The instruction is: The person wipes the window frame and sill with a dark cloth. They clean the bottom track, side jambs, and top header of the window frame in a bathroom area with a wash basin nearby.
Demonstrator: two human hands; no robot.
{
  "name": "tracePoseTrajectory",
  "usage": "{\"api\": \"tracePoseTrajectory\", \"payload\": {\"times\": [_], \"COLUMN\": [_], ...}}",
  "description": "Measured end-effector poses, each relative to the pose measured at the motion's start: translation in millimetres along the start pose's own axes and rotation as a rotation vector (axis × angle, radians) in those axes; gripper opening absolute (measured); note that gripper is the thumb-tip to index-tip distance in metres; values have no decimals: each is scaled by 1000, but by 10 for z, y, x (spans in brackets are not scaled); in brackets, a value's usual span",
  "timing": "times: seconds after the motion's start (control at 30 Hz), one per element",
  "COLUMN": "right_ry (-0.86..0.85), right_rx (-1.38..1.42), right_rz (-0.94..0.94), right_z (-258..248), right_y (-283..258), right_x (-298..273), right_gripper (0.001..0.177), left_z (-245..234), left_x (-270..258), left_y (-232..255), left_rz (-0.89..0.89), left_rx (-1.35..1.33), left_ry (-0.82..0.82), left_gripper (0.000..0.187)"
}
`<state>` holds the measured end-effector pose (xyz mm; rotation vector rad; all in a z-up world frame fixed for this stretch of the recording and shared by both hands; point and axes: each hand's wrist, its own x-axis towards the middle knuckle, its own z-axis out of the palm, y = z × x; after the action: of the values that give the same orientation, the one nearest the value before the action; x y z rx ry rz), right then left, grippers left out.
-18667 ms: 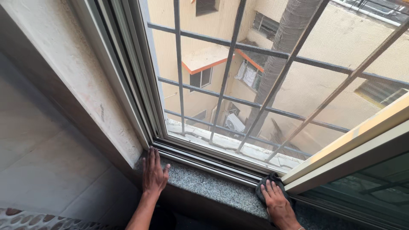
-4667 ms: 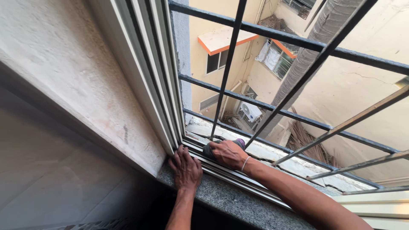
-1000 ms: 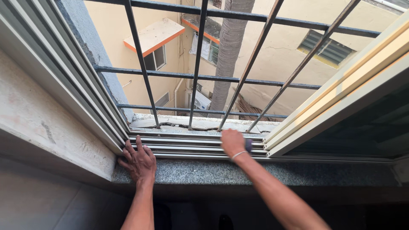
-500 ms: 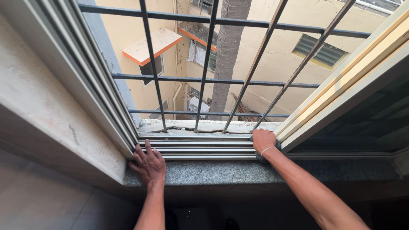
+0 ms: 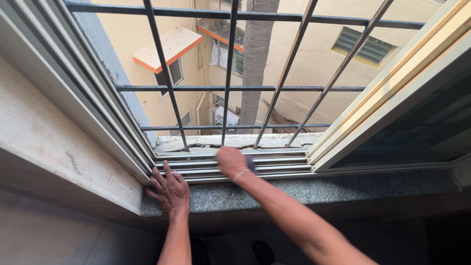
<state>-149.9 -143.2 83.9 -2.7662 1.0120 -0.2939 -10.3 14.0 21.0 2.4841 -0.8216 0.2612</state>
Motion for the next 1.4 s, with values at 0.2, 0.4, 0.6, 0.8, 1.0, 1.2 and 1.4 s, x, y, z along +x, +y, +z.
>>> {"api": "tracePoseTrajectory", "payload": {"times": [0.2, 0.4, 0.6, 0.8, 1.0, 1.2, 1.4], "right_ry": [-1, 22, -107, -165, -108, 15, 101], "right_rx": [47, 85, -161, -190, -18, 114, 228], "right_rz": [-218, -234, 19, 86, 1, -280, -649], "right_z": [98, -56, -395, -443, -489, 162, 723], "right_y": [-252, 885, 2123, 2294, 2101, 1418, 83], "right_x": [166, -307, -838, -847, -750, -231, 596], "right_gripper": [13, 8, 9, 13, 15, 13, 10], "left_z": [35, 120, 136, 195, 138, 8, -78], "left_x": [0, 23, 27, 28, 82, -277, -458], "left_y": [25, 26, 67, 148, 76, 224, 552], "left_rz": [-21, -50, -84, -188, -130, -152, -217], "left_rx": [-1, 63, 94, 112, 0, 6, 151], "left_ry": [51, 58, 44, -48, -69, -43, -277], "left_gripper": [53, 52, 51, 51, 53, 53, 71]}}
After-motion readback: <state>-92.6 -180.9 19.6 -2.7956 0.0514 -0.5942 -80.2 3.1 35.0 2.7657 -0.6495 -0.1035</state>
